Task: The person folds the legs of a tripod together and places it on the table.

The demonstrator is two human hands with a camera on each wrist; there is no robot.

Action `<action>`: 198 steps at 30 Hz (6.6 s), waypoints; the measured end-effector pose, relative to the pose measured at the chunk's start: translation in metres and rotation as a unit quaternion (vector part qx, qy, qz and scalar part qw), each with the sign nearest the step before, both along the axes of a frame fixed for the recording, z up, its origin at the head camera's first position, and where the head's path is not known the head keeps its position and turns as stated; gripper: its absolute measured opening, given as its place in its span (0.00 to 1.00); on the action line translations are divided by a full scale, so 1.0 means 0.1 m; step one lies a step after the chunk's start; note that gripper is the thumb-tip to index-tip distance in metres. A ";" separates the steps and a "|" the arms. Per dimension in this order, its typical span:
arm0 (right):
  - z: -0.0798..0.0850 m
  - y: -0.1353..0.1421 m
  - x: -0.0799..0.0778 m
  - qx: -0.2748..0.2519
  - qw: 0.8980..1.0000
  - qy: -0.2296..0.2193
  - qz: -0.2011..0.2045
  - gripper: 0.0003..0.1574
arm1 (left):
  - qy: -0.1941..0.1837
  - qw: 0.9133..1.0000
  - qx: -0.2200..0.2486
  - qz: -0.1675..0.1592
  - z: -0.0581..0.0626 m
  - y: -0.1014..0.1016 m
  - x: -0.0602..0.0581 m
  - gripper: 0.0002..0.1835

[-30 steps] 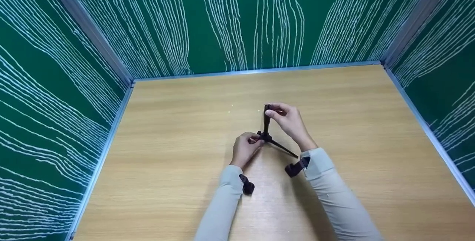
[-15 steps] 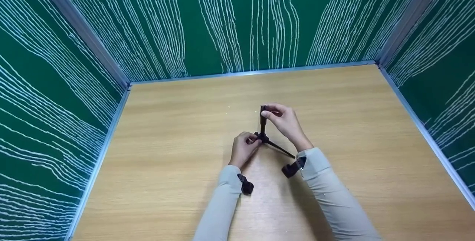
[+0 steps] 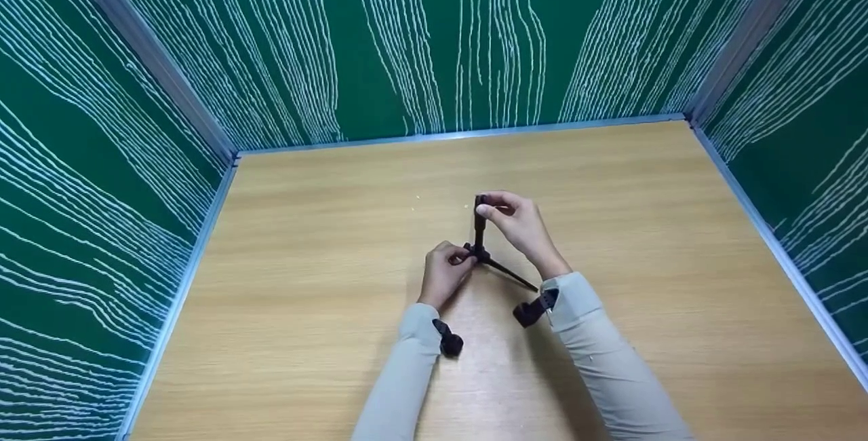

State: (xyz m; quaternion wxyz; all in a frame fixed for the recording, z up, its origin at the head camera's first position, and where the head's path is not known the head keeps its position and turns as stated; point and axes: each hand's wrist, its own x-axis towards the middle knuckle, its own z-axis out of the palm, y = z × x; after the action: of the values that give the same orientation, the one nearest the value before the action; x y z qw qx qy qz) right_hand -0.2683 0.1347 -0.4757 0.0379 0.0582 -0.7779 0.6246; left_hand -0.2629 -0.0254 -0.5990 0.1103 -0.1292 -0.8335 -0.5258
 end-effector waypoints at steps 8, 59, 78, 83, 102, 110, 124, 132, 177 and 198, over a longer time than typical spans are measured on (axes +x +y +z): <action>-0.01 0.00 -0.01 -0.010 1.000 -0.006 0.002 0.19 | -0.009 1.000 0.001 -0.004 -0.03 0.00 0.00 0.04; 0.10 -0.04 0.00 0.037 0.999 0.010 0.018 0.17 | -0.002 0.999 0.048 0.013 0.19 -0.02 -0.02 0.05; 0.14 -0.06 0.02 0.050 0.999 0.008 0.020 0.18 | 0.006 0.999 0.047 0.011 0.22 -0.04 -0.01 0.05; 0.13 -0.04 -0.01 0.046 0.999 0.017 0.022 0.17 | 0.014 0.998 0.060 0.010 0.30 -0.03 -0.03 0.06; 0.15 -0.05 0.01 0.049 0.998 0.019 0.025 0.17 | 0.004 0.997 0.079 0.020 0.41 0.00 -0.02 0.05; 0.16 -0.06 0.03 0.050 0.999 0.009 0.019 0.19 | 0.033 0.997 0.071 0.012 0.40 -0.02 -0.02 0.04; 0.17 -0.08 0.02 0.049 0.999 0.013 0.021 0.18 | 0.049 0.996 0.080 0.003 0.47 -0.07 0.00 0.05; 0.17 -0.08 0.04 0.050 0.998 0.021 0.022 0.17 | 0.055 0.995 0.084 0.003 0.47 -0.06 0.00 0.05; 0.21 -0.11 0.03 0.065 0.997 0.039 0.022 0.18 | 0.032 0.994 0.107 0.014 0.55 -0.06 -0.02 0.05; 0.13 -0.07 0.06 0.033 0.998 0.038 0.046 0.23 | 0.055 0.994 0.093 0.017 0.81 -0.06 0.23 0.06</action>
State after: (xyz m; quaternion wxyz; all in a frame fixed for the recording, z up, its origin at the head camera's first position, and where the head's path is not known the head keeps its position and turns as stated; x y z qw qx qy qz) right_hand -0.2627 0.1280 -0.4625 0.0362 0.1187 -0.7923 0.5974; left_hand -0.2403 -0.0310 -0.5176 0.1758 -0.1331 -0.7760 -0.5910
